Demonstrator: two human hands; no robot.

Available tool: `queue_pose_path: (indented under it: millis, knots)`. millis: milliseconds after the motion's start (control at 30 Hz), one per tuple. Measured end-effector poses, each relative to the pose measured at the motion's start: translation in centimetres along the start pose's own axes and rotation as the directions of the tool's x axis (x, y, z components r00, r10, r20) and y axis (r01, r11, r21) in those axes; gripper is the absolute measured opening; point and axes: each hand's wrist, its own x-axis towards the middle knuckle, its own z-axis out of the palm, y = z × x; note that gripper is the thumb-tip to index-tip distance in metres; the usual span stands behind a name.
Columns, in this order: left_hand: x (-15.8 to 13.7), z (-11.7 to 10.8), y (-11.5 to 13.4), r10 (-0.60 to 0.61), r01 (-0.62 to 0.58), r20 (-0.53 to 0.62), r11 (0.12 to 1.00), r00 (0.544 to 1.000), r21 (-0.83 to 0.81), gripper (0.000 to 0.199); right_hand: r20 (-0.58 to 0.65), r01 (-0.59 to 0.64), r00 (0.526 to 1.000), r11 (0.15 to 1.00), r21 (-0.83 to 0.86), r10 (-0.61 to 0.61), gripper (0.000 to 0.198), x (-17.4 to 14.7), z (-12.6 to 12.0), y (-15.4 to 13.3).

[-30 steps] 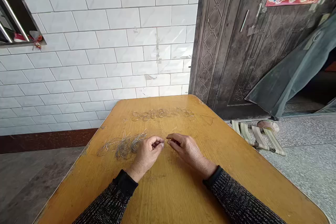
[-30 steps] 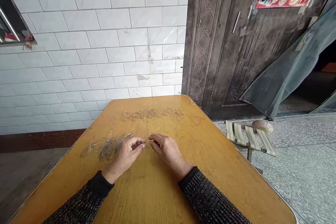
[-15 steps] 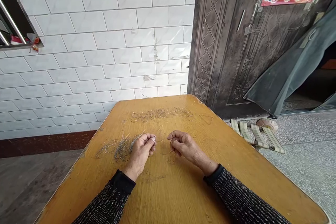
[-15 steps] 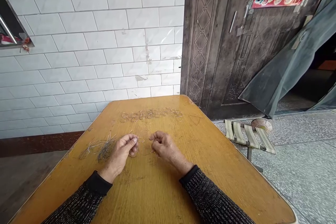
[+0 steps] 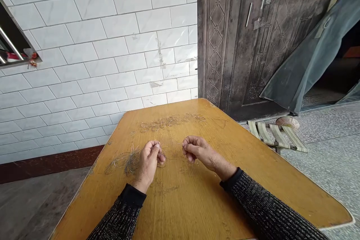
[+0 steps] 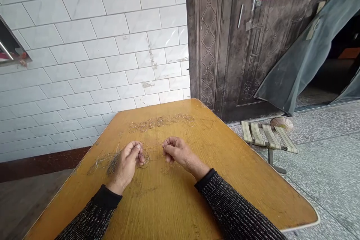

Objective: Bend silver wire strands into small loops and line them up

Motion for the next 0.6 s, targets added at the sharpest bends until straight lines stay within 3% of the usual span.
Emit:
queue_pose_path:
  millis: [333, 600]
  knots:
    - [-0.4, 0.5, 0.1, -0.116, 0.129, 0.132, 0.987, 0.985, -0.094, 0.024, -0.136, -0.099, 0.986, 0.995, 0.014, 0.1, 0.005, 0.2, 0.5, -0.1]
    - [-1.0, 1.5, -0.1, -0.185, 0.263, 0.23, 0.886, 0.956, -0.383, 0.022, -0.157, -0.046, 0.986, 0.997, 0.065, 0.056, 0.007, 0.3, 0.7, 0.5]
